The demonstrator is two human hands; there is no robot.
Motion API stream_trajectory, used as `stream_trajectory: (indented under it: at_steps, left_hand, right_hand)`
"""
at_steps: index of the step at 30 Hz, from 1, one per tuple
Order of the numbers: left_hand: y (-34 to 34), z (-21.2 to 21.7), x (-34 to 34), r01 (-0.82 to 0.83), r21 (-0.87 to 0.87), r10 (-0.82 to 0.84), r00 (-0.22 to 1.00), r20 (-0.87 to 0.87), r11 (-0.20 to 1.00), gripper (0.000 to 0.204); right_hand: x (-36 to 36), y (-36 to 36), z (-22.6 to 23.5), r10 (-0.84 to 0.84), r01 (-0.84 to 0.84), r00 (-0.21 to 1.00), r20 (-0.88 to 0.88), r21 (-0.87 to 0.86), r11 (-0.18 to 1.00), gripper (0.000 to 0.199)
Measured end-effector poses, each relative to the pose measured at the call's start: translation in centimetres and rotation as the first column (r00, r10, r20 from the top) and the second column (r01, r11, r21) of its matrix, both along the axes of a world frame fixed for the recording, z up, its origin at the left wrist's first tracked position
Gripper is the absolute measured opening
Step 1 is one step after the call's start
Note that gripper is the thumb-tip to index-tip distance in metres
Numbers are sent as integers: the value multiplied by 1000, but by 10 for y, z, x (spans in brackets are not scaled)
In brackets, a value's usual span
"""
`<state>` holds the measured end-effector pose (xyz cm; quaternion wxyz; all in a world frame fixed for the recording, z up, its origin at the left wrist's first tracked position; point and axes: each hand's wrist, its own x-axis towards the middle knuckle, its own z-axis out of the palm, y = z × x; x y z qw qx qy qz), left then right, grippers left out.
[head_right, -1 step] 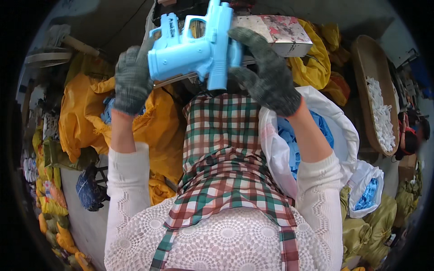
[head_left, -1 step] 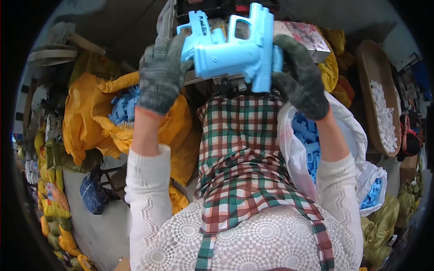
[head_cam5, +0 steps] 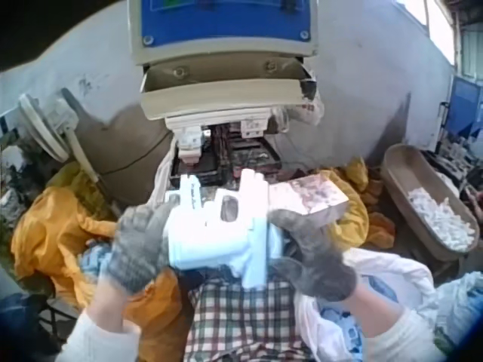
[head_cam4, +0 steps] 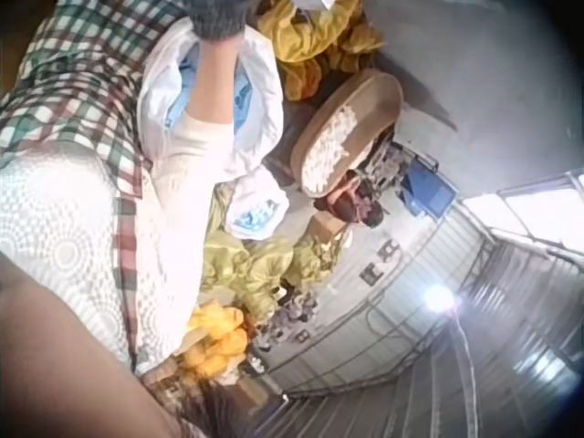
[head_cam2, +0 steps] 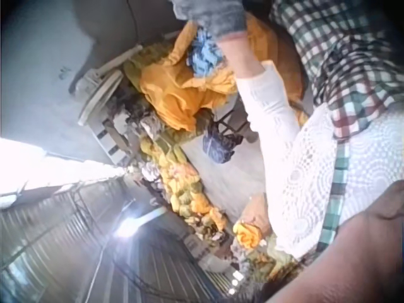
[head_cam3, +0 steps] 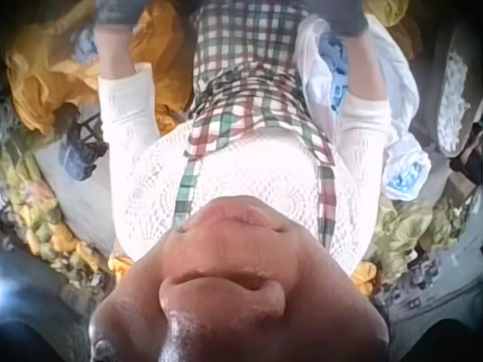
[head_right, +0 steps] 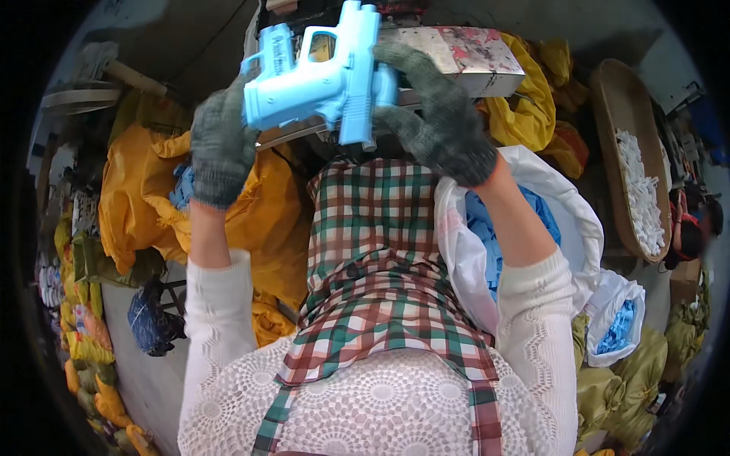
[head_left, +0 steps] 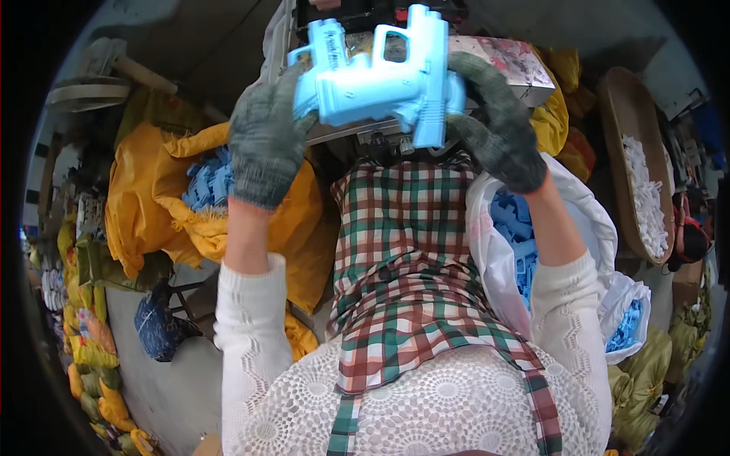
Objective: Assembling plastic toy guns at a workbench in a manufacturing facility.
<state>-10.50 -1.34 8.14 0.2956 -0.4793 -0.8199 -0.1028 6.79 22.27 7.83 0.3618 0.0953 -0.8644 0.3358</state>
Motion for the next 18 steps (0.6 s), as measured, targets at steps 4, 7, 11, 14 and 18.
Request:
stream_trajectory:
  at_steps: [4,7,11,14,18]
  left_hand:
    - [-79,-46,-9,-454,250,478,878,-40,855,62]
    - [-141,-39,-13,-631,-44,630,776,-29,775,78]
    - [-149,-39,-5,-625,-125,635,770,61,771,75]
    - [-122,-45,3,-429,-87,434,851,294,899,70]
    - [-90,-54,14,-146,36,79,708,702,989,45]
  right_hand:
    - [-60,4,-1,122,-114,992,-42,166,980,45]
    - [-109,4,-7,109,-127,991,75,320,939,44]
    - [-105,0,-4,-12,-45,990,142,388,921,43]
    - [-54,9,7,77,-71,997,-17,239,968,39]
    - [40,68,1,74,-170,884,461,169,971,33]
